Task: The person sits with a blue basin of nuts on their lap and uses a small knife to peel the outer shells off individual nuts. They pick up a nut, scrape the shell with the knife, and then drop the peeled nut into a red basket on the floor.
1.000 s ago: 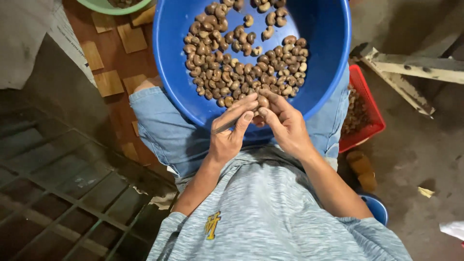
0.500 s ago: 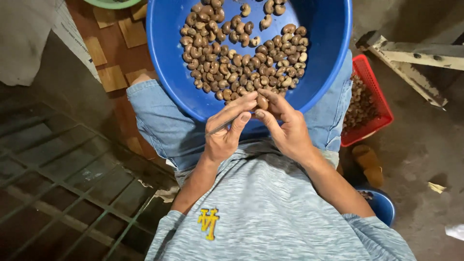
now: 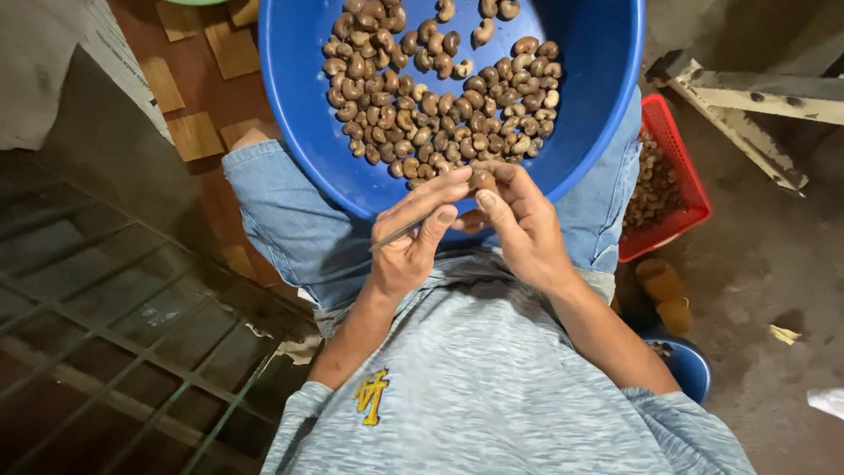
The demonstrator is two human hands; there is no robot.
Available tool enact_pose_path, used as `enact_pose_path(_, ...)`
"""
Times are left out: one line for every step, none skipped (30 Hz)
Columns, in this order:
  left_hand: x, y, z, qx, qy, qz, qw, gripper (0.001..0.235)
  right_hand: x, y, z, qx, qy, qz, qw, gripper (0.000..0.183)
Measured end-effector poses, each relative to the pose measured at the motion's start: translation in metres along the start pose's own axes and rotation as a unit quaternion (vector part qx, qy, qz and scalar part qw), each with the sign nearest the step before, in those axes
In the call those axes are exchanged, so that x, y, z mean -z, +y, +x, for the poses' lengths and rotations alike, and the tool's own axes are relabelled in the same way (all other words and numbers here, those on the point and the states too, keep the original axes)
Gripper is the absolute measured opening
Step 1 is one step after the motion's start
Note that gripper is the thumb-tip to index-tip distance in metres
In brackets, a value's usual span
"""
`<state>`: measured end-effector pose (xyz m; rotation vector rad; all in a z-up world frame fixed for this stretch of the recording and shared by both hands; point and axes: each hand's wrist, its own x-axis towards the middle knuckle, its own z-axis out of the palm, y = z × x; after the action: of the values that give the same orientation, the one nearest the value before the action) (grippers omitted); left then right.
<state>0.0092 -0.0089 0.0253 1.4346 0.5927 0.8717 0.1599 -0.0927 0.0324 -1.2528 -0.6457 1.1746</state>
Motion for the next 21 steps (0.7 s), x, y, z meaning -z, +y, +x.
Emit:
enact_pose_path(0.0,-0.002,-0.001,0.0,0.0,-0.001,1.0,0.023,-0.002,-0.003,0.0,-0.001,0.0,-0.001,1.0,0.032)
enact_pose_path(0.0,-0.004,-0.002,-0.007,0.004,0.01,1.0,0.024,-0.003,-0.006,0.001,-0.003,0.007,0.003,1.0,0.031)
enact_pose_path(-0.001,-0.005,-0.003,-0.016,0.008,0.021,1.0,0.024,-0.005,-0.009,0.002,-0.004,0.012,0.008,1.0,0.032)
enact_pose_path(0.0,-0.003,-0.002,-0.016,0.009,0.021,1.0,0.024,-0.004,-0.003,0.001,-0.004,0.012,0.007,1.0,0.032)
enact_pose_path(0.0,-0.001,-0.001,-0.018,0.011,0.015,1.0,0.025,-0.002,0.003,0.0,-0.014,0.02,0.037,0.999,0.032)
enact_pose_path(0.0,0.001,0.0,-0.02,0.013,0.01,1.0,0.025,0.0,0.009,0.0,-0.024,0.028,0.067,0.997,0.032)
enact_pose_path(0.0,0.002,0.001,-0.02,0.013,0.01,1.0,0.025,0.002,0.011,0.0,-0.024,0.028,0.066,0.997,0.032)
enact_pose_path(0.0,0.003,0.002,-0.025,0.011,0.006,1.0,0.024,0.003,0.014,-0.001,-0.028,0.038,0.085,0.995,0.033)
enact_pose_path(0.0,0.003,0.003,-0.029,0.01,0.004,1.0,0.024,0.004,0.017,0.0,-0.031,0.047,0.104,0.993,0.034)
enact_pose_path(0.0,0.002,0.002,-0.03,0.011,0.005,0.999,0.024,0.003,0.016,0.0,-0.031,0.045,0.104,0.993,0.034)
enact_pose_path(0.0,0.002,0.001,-0.032,0.016,0.003,0.999,0.025,0.002,0.015,0.0,-0.016,0.053,0.079,0.995,0.034)
enact_pose_path(0.0,0.001,0.001,-0.034,0.022,0.001,0.999,0.026,0.0,0.014,0.0,-0.001,0.06,0.054,0.997,0.035)
enact_pose_path(0.0,0.003,0.002,-0.035,0.023,0.001,0.999,0.026,-0.002,0.013,0.0,-0.001,0.059,0.054,0.997,0.035)
enact_pose_path(0.0,0.004,0.003,-0.03,0.024,0.0,0.999,0.025,-0.003,0.012,0.0,0.027,0.067,0.011,0.997,0.034)
enact_pose_path(0.0,0.006,0.005,-0.026,0.023,-0.003,0.999,0.025,-0.004,0.011,-0.001,0.055,0.076,-0.031,0.995,0.034)
enact_pose_path(0.0,0.005,0.003,-0.026,0.023,-0.003,0.999,0.025,-0.006,0.008,-0.001,0.055,0.076,-0.031,0.995,0.034)
enact_pose_path(0.0,0.003,0.002,-0.024,0.018,0.005,1.0,0.025,-0.008,0.006,0.0,0.078,0.086,-0.076,0.99,0.034)
enact_pose_path(0.001,0.001,0.0,-0.022,0.013,0.012,1.0,0.025,-0.01,0.003,0.0,0.101,0.095,-0.121,0.983,0.035)
enact_pose_path(0.001,0.001,0.0,-0.022,0.013,0.012,1.0,0.025,-0.009,0.006,0.0,0.101,0.095,-0.121,0.983,0.035)
enact_pose_path(0.001,0.0,0.0,-0.02,0.013,0.011,1.0,0.025,-0.009,0.008,0.001,0.096,0.099,-0.093,0.986,0.034)
enact_pose_path(0.001,0.0,-0.001,-0.017,0.014,0.01,1.0,0.026,-0.009,0.01,0.001,0.092,0.102,-0.066,0.988,0.032)
